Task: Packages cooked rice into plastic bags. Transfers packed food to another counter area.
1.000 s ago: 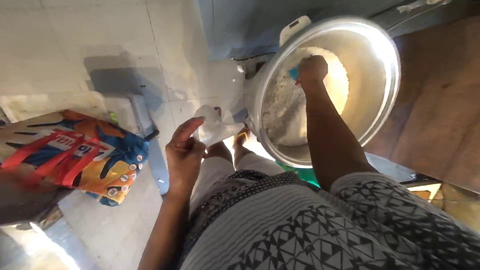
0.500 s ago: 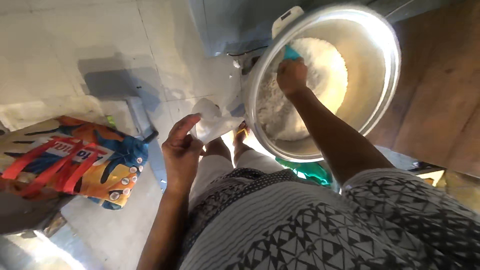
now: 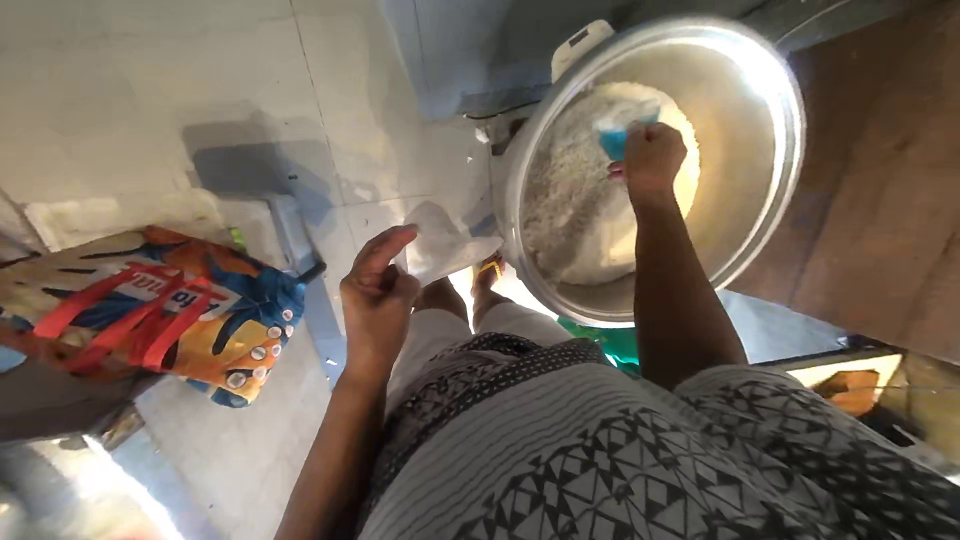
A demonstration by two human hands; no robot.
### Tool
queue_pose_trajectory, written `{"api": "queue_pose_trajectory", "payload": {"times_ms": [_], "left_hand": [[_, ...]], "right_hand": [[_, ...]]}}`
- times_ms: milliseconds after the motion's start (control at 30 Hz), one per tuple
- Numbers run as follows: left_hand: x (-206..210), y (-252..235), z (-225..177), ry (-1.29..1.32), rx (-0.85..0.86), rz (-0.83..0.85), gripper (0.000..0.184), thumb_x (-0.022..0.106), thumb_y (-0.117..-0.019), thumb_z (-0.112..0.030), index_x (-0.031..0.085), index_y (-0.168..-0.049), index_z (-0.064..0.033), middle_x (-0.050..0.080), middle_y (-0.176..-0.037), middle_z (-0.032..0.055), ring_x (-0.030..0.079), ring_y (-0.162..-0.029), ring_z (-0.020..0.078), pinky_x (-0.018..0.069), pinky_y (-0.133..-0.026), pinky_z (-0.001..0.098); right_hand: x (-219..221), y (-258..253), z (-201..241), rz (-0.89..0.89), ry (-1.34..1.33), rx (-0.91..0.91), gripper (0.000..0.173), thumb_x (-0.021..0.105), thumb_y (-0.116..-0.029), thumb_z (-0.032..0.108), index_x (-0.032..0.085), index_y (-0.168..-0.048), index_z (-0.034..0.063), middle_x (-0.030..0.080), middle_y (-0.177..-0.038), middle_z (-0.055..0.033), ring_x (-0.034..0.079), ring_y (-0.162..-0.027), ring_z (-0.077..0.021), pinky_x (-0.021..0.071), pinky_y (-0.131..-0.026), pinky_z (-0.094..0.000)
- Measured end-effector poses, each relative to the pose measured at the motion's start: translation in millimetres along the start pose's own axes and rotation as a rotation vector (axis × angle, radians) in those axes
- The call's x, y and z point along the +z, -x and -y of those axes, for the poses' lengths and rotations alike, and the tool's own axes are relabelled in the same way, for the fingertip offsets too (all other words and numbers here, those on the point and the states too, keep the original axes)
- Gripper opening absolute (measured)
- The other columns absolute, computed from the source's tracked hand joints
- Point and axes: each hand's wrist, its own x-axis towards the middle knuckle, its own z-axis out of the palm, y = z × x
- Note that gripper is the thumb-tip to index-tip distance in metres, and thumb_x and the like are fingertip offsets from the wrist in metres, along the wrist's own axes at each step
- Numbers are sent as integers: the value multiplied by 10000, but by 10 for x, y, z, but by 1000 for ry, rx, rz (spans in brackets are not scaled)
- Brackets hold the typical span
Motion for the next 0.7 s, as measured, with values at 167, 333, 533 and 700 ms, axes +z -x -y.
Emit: {"api": "queue_pose_trajectory", "payload": {"times_ms": [167,333,533,700], "left_hand": [[31,-16,35,30,-10,6,533,557,-840,135,667,-1312,-87,602,-1368,26,527,-562,30,499,-502,196],[25,-15,6,46,-29,-17,561,542,-835,147,665,-1323,-100,599,-1374,22,526,-559,37,496,-497,197],[0,25,22,25,-19,-12,582,547,-833,148,651,-1344,-110,582,-1402,18,532,-567,43,501,-498,204],[-18,52,-51,27,52,-20,587,552,-819,139,650,-1345,-101,584,-1393,21,541,-584,36,505,-506,199]], "right_hand": [[77,-97,458,-19,429,-74,439,411,-1084,259,634,-1281,-64,621,-1339,-292,574,-1299,-442,428,-1086,-607],[446,-94,552,26,456,-116,410,417,-1068,238,670,-1224,-45,651,-1282,-290,604,-1257,-445,461,-1037,-621],[646,140,253,179,574,-286,422,404,-1074,221,620,-1299,-63,466,-1443,-359,561,-1255,-509,487,-1016,-616],[715,340,56,276,520,-424,330,500,-1032,194,675,-1211,-19,506,-1405,-328,617,-1172,-480,524,-963,-607]]}}
